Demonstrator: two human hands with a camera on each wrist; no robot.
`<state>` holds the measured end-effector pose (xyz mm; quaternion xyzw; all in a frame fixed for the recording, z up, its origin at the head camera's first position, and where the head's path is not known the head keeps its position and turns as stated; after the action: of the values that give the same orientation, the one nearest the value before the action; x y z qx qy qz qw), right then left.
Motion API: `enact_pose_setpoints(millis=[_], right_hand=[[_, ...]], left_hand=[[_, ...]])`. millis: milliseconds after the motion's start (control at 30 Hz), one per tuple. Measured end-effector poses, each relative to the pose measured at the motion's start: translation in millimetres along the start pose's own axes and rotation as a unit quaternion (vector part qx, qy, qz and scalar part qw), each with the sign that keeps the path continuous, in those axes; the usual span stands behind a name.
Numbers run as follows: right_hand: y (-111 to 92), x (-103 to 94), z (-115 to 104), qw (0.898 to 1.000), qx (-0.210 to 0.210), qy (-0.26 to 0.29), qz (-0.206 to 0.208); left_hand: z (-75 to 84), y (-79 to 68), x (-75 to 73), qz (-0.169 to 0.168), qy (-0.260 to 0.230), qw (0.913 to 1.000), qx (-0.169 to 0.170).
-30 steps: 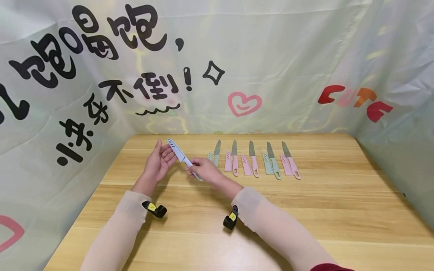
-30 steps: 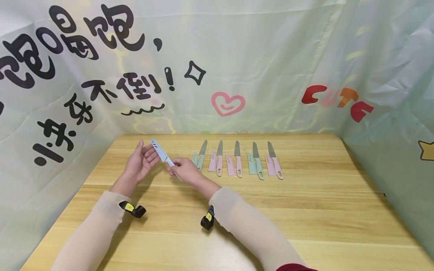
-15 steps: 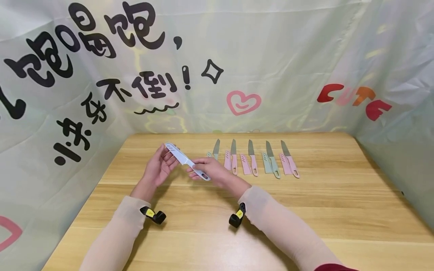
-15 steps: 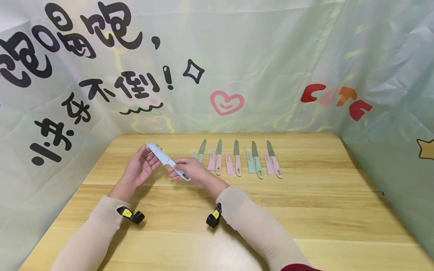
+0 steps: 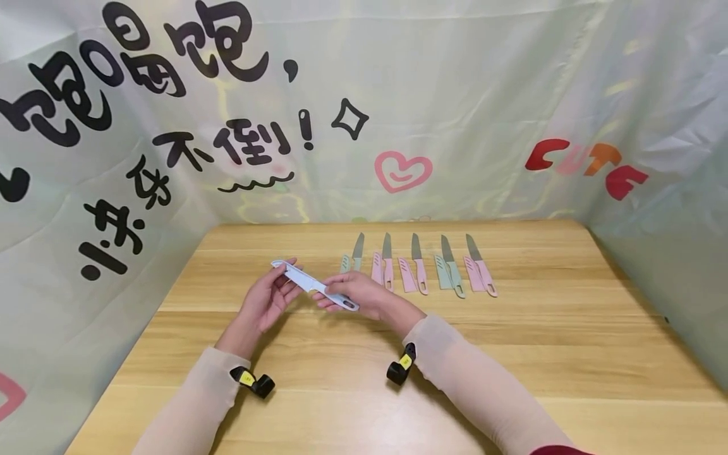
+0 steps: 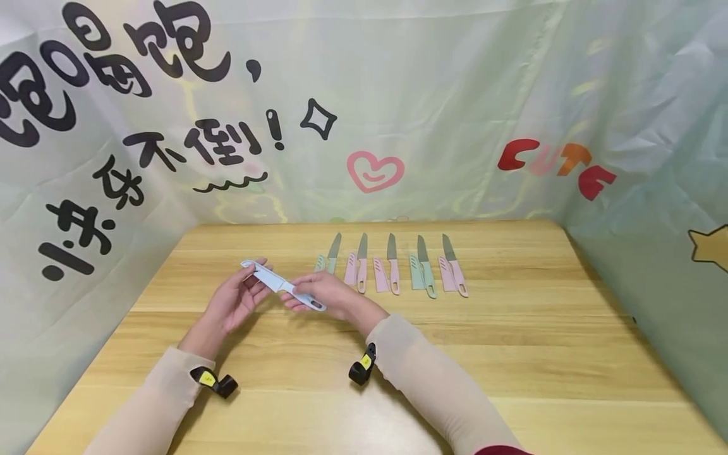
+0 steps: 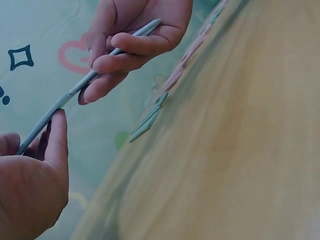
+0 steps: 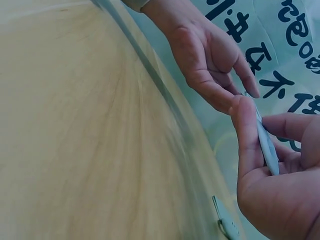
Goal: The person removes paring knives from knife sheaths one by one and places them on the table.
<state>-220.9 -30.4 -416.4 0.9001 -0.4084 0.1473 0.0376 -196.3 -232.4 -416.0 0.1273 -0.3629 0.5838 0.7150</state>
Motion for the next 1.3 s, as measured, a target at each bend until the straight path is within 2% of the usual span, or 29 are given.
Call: enact_pose_setpoints(millis=[167,500,733,933,1100,1300], right_hand=[[-5.1,-0.9,4.9,0.999,0.024,0.017,-0.023],[-14.1,-6.5,12.6,0.997,0.037,0.051,-0.044],[-17.8,-8.0,16.0,0.994,0.037,0.075,-0.069],[-21.1,-6.1,18.9,0.988,0.055,0.105,-0.096],[-24.5,-3.8,21.3,0.983,0.072,0.124,-0.115],[-28.3,-1.7,22.7,0.98,0.078,0.117,-0.137]], left_hand=[[-7.4,-5.9,-3.2,-0.014,-0.017,0.9997,-0.008],[-21.1,-15.4,-1.4,-0.054,-0.027,0.9979,-0.026],[-27.1,-20.4,0.4,-0.024,-0.027,0.9985,-0.041],[-31.2,-26.6,0.2,-0.004,-0.018,0.9987,-0.046],[-35.2,-31.1,-1.3,0.0,-0.015,0.9985,-0.053],[-38.2,-34.9,-4.4,-0.006,-0.021,0.9982,-0.056]])
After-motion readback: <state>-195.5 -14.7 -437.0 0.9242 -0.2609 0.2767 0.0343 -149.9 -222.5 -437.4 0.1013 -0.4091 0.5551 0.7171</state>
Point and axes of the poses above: each hand's wrist, its own y-axis towards the middle knuckle, its own x-axis out of the palm, z = x × y, the point moved 3 cm from there along y, towards the middle knuckle, and after that the axes turned 10 degrees about -x, right-handed, at the moved point
